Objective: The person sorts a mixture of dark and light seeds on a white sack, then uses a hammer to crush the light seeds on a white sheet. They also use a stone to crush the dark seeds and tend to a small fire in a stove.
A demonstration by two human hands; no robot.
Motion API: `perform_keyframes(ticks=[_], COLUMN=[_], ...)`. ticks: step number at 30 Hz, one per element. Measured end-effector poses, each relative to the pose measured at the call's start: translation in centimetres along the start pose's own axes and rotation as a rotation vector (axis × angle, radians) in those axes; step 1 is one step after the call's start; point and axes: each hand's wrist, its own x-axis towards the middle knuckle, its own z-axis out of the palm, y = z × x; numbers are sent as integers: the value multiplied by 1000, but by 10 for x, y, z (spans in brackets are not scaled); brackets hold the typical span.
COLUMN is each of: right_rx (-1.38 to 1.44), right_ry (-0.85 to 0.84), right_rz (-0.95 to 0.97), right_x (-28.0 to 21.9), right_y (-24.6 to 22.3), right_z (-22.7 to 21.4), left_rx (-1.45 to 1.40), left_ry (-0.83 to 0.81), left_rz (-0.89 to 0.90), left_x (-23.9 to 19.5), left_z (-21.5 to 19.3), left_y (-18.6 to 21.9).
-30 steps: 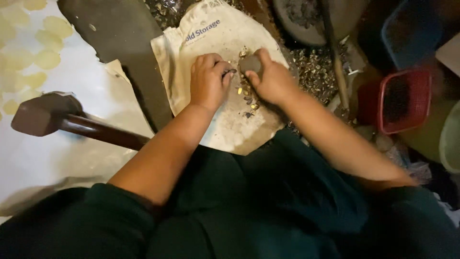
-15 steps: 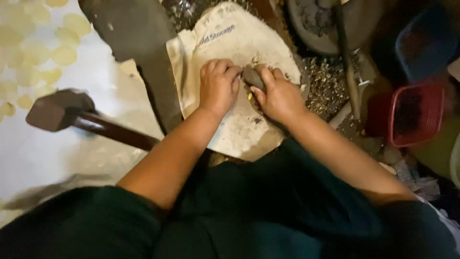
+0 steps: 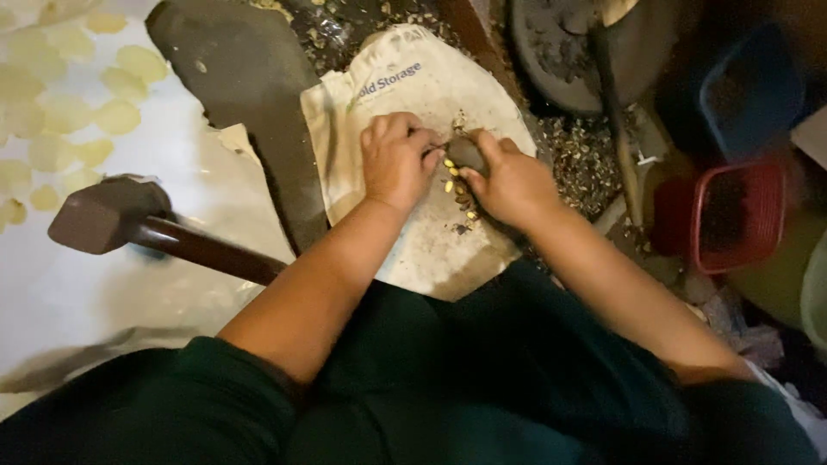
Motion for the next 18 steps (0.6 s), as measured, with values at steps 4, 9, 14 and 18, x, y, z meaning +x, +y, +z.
perform_keyframes(ticks=[4,9,14,18], right_rx=[84,109,285,379], right_ry=[30,84,62,39], right_rz=[31,-69,55,98], right_x=[-4,9,23,36], right_y=[-6,-14,8,21], right_z=[-5,14,23,25], left_rx=[49,62,76,40], left_ry=[-17,62,106,27], left_rz=[27,147,206,154], left_x=[-11,-13,-11,-10], left_z=[-7,-23,-13,-16], left_y=[2,-3,-13,-12])
